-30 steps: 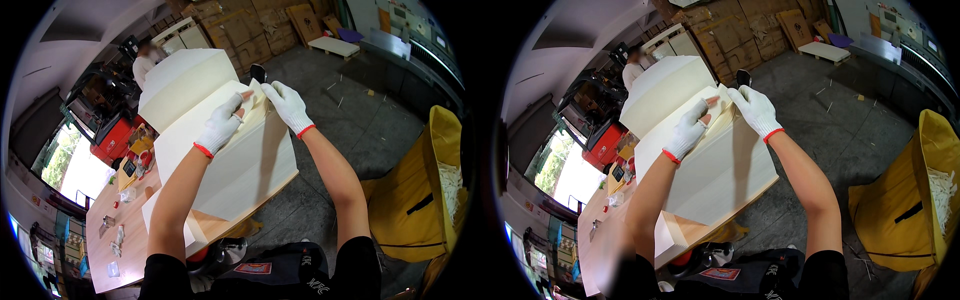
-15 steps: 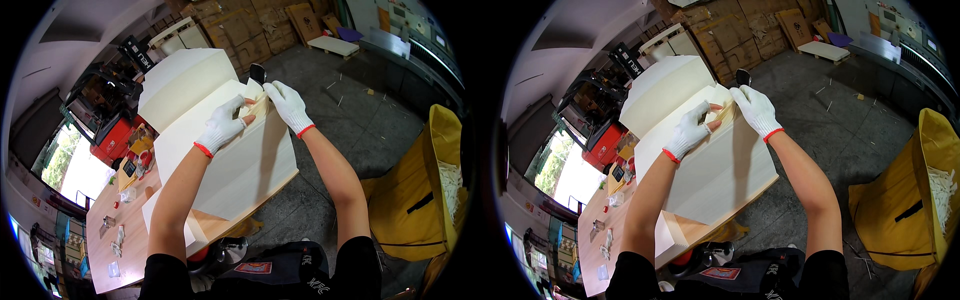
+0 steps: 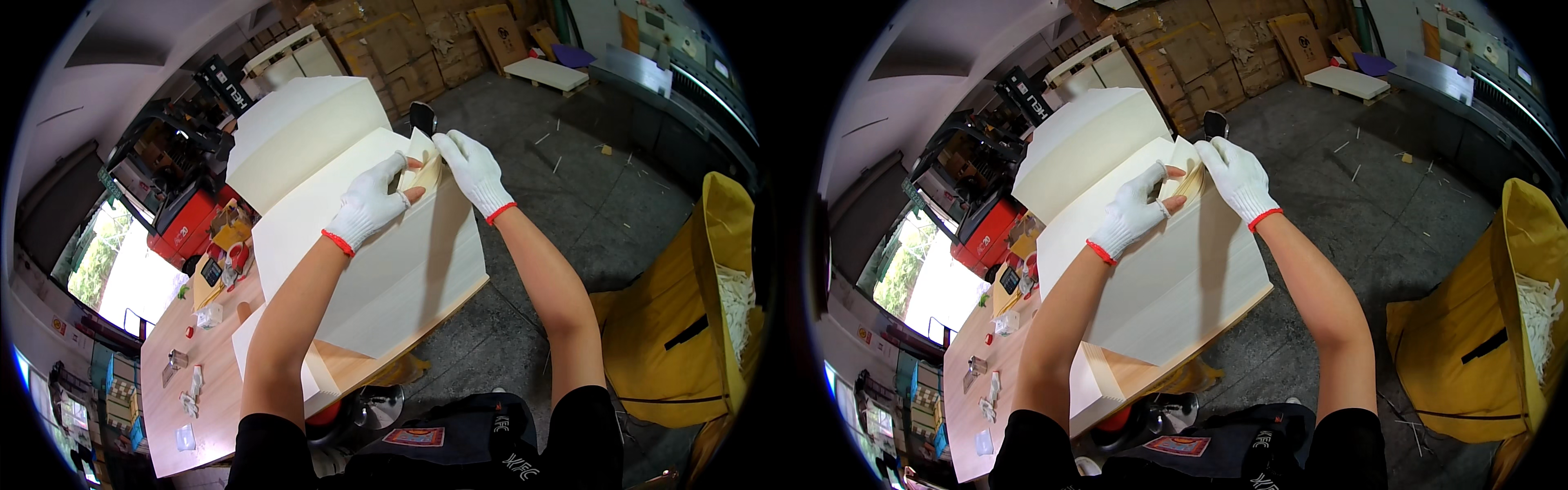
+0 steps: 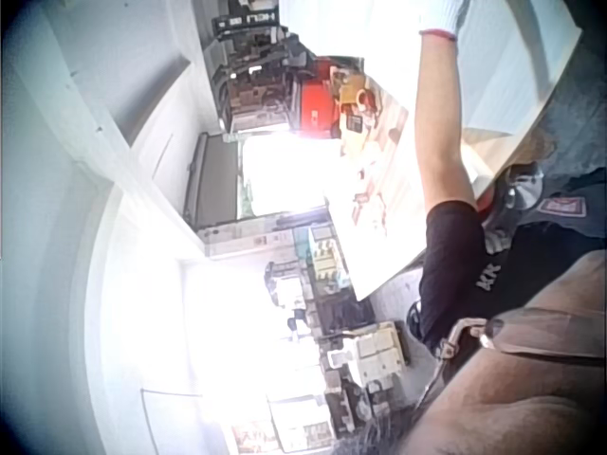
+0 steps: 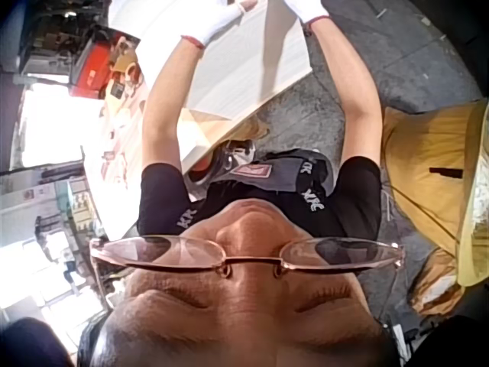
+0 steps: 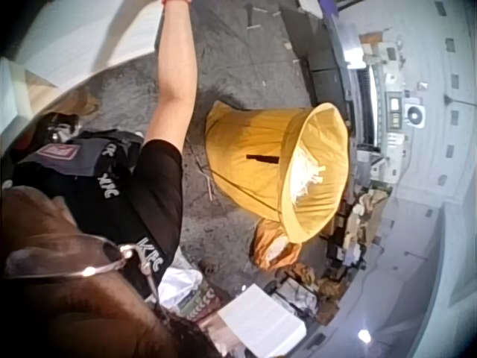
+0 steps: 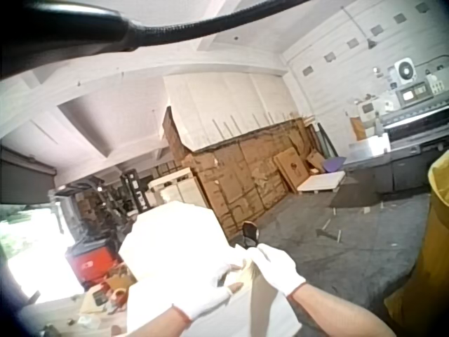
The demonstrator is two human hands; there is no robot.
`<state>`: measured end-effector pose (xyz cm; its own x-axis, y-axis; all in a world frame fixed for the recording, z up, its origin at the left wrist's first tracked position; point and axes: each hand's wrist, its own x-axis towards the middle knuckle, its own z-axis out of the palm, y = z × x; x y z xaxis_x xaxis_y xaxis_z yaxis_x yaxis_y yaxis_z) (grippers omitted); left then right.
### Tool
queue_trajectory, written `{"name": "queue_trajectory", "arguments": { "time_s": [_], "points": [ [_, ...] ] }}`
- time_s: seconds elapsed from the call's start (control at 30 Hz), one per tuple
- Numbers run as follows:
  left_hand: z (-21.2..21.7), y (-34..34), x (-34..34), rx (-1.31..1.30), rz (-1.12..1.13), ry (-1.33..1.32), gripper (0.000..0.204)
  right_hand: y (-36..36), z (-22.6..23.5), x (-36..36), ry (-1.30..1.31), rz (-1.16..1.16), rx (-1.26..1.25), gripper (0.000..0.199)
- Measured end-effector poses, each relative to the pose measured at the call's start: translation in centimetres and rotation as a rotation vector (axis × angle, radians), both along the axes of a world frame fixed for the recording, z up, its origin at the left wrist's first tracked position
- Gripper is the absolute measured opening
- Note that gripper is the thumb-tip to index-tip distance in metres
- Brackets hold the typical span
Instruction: The person assembles white paper boxes by hand. They fold the flaps of the flat-packed boxes into shape, align the edges, and secure the structure. The person handles the boxes one at a time, repeatedly folding and adjusting the sides to form a finished container.
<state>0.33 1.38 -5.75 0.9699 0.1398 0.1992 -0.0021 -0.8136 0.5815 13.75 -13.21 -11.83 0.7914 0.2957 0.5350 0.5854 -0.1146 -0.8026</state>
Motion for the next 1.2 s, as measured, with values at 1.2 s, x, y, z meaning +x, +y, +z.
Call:
{"name": "queue_trajectory", "arguments": {
  "time_s": [1.2],
  "points": [
    [0.3,-0.7,-0.1,0.09,0.053,0.022,0.031,-0.1,-0.1,-0.1,0.052,-0.016,-0.024,0.053]
  ]
}}
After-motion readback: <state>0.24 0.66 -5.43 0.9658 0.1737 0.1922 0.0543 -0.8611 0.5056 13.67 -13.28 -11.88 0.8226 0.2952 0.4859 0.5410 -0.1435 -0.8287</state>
